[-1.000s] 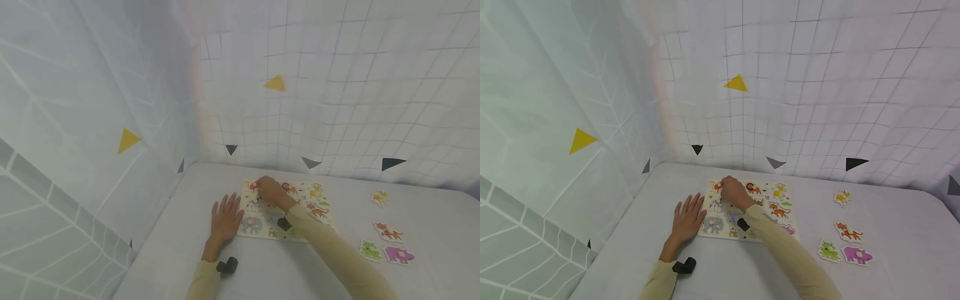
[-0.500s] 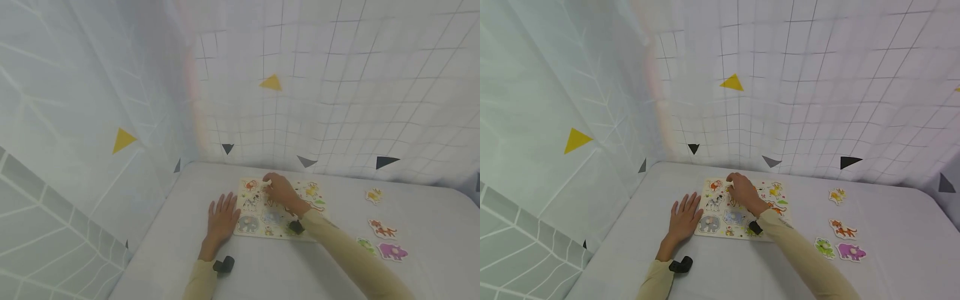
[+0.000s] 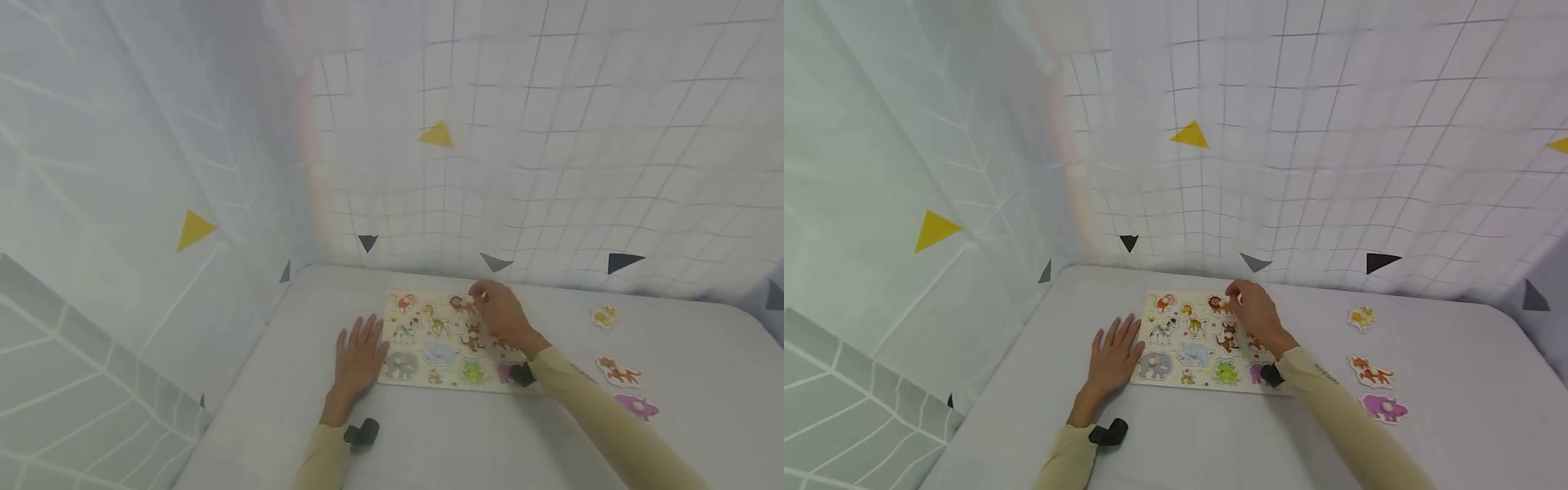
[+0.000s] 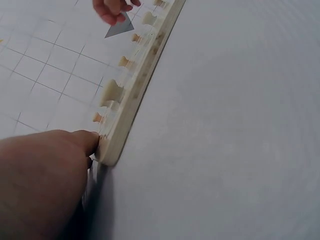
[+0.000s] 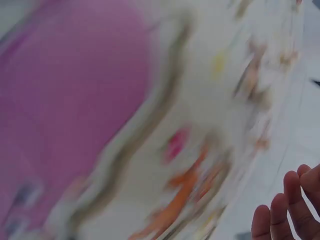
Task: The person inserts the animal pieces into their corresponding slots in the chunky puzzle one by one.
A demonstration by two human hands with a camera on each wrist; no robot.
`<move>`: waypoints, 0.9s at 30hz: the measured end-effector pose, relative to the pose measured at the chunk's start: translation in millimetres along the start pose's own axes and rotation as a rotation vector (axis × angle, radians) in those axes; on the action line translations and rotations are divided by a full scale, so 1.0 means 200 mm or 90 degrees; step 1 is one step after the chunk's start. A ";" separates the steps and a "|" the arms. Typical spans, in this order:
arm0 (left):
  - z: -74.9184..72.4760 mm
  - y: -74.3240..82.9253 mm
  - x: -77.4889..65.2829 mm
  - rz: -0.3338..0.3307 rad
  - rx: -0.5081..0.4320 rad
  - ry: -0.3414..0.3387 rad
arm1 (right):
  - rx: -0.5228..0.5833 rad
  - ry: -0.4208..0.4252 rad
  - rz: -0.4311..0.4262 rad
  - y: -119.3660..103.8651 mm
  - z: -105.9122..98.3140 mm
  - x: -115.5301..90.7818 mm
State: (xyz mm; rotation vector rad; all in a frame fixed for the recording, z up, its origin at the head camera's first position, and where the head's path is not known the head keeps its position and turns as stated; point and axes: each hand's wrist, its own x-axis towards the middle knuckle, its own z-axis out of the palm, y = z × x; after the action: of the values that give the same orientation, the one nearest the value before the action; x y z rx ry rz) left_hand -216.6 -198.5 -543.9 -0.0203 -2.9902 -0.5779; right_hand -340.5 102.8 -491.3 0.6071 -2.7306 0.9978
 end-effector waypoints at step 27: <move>0.02 0.02 -0.02 0.007 -0.010 0.006 | -0.181 0.054 0.162 0.50 -0.35 -0.24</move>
State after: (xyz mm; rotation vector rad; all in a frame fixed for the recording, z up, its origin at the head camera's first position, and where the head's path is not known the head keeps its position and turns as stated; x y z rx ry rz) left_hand -213.7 -194.2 -546.0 -0.0340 -2.9747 -0.5985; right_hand -339.3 232.5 -510.7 0.1707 -2.8463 0.6410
